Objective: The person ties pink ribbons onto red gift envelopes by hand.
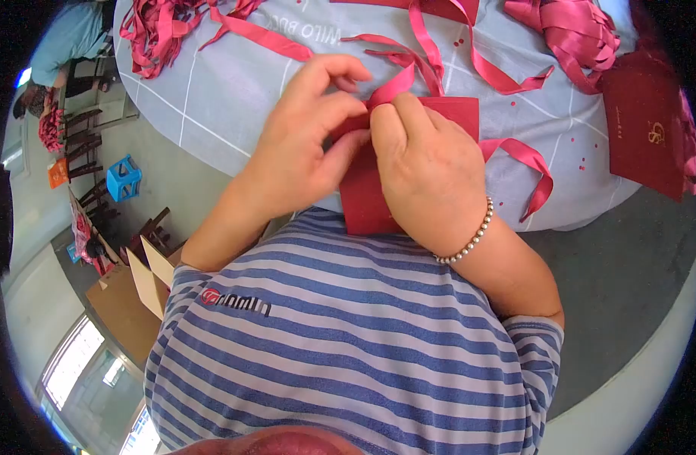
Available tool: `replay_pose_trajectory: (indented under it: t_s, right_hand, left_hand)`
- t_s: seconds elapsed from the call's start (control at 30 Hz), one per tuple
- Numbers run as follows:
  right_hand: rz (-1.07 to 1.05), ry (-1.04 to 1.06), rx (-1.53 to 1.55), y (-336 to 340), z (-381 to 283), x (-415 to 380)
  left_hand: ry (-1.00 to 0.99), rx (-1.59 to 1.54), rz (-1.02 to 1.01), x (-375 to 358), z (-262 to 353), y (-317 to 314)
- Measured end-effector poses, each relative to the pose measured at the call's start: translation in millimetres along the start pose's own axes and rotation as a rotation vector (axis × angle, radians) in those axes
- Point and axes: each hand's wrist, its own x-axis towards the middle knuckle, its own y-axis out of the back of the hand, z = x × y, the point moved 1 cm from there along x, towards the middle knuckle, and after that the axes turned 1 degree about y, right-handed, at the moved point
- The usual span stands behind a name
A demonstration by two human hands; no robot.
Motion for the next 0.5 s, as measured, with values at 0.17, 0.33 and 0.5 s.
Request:
replay_pose_trajectory:
  t_s: [0.17,0.33,0.5]
  right_hand:
    - [-0.039,-0.038,-0.015,4.5,-0.1,2.5]
    - [-0.014,-0.031,0.35,38.7,16.6,16.4]
    - [-0.091,0.168,0.238,45.1,36.4,20.6]
  left_hand:
    - [-0.072,0.014,0.056,3.1,-1.2,1.0]
    - [-0.119,0.02,0.09,5.4,4.6,11.1]
    - [-0.157,0.022,0.021,5.6,12.0,12.2]
